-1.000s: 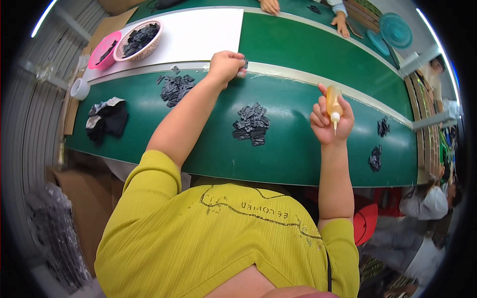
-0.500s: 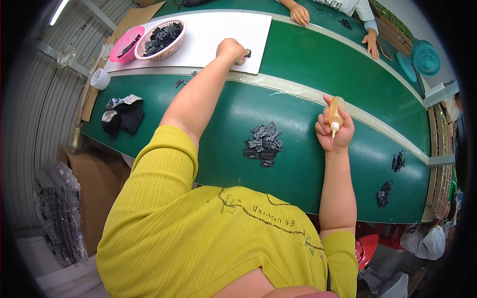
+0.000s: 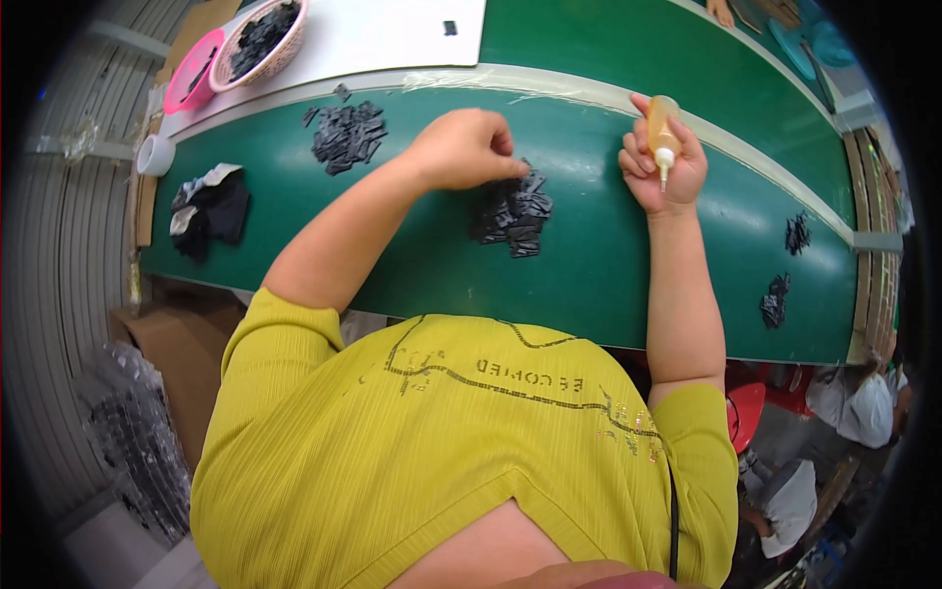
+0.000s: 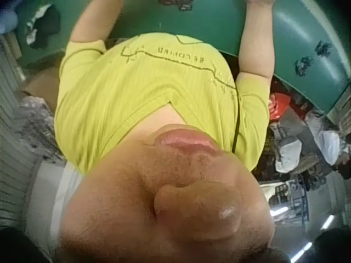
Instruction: The recorder applies glue from a small bottle to black plastic components on a green assembly line table.
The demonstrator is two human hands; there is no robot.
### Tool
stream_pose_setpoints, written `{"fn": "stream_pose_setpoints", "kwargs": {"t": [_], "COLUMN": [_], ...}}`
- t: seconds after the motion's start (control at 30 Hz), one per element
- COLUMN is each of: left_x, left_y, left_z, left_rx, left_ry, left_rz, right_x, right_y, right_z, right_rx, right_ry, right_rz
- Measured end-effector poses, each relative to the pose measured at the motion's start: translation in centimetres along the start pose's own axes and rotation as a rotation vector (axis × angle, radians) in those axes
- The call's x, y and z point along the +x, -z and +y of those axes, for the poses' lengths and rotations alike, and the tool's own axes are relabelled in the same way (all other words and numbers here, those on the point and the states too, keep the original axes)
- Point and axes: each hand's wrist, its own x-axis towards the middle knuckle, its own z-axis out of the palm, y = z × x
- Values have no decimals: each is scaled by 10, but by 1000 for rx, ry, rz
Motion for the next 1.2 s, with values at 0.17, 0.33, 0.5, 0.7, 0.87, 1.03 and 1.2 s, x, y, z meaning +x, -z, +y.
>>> {"fn": "stream_pose_setpoints", "kwargs": {"t": [0.17,0.33,0.5,0.7,0.87,1.03,1.2], "left_x": [-29,-41,-48,-48,-42,-44,-48], "left_y": [-25,-52,-63,-67,-67,-55,-46], "left_z": [8,42,48,39,22,23,-13], "left_rx": [167,256,374,331,282,-4,62], "left_ry": [-242,-417,-473,-550,-568,-555,-475], "left_rz": [404,287,147,181,219,283,332], "right_x": [1,-2,-36,-75,-66,-70,-62], "right_y": [21,34,30,23,37,47,25], "right_z": [20,17,10,12,24,12,-5], "right_rx": [141,228,243,212,249,218,109], "right_ry": [-41,33,79,131,124,116,18], "right_rz": [-53,57,83,92,45,-53,-19]}}
